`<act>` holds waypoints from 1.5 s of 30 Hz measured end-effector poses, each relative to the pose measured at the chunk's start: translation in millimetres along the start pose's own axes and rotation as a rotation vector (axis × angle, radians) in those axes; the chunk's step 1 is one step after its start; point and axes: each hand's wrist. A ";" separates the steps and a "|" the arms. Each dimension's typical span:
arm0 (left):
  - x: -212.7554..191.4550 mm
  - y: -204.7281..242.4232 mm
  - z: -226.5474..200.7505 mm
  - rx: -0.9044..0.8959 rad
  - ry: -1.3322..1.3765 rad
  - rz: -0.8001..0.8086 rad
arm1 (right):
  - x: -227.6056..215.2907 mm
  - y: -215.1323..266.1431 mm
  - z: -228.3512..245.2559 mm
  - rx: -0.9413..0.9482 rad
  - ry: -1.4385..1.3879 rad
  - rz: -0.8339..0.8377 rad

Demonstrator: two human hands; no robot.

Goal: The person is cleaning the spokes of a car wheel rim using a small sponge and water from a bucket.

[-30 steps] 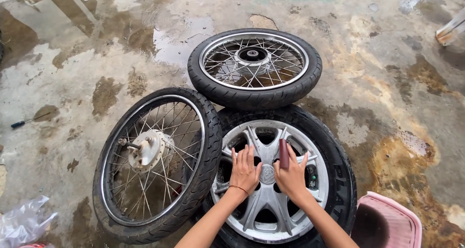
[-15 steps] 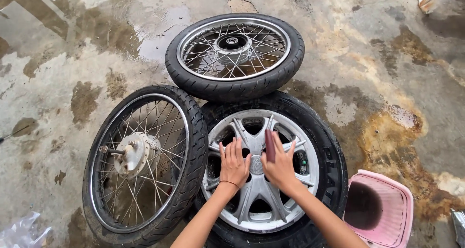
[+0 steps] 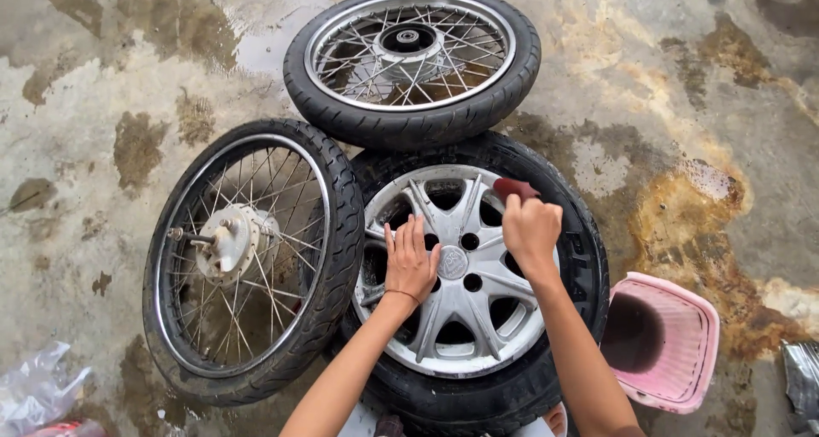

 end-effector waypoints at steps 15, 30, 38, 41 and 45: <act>5.8 1.3 0.4 0.003 -0.027 -0.011 | -66.7 -11.6 -9.9 -0.580 0.126 0.353; -2.1 3.1 0.8 -0.015 0.022 0.069 | -43.1 215.8 -201.8 0.831 0.129 0.910; -5.8 0.3 0.3 -0.017 0.036 0.083 | -110.5 149.8 -175.4 1.044 -0.115 0.806; -5.0 4.4 0.9 -0.023 0.042 0.090 | -158.7 94.1 -114.3 0.785 0.031 0.604; -0.6 4.9 0.6 -0.023 0.041 0.047 | -112.2 73.8 -33.7 0.562 -0.183 0.202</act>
Point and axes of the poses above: each hand's wrist, its own y-axis away from the middle knuckle, its own x-axis out of the palm, z = x × y, and after that the axes turned 1 degree about x, right-handed
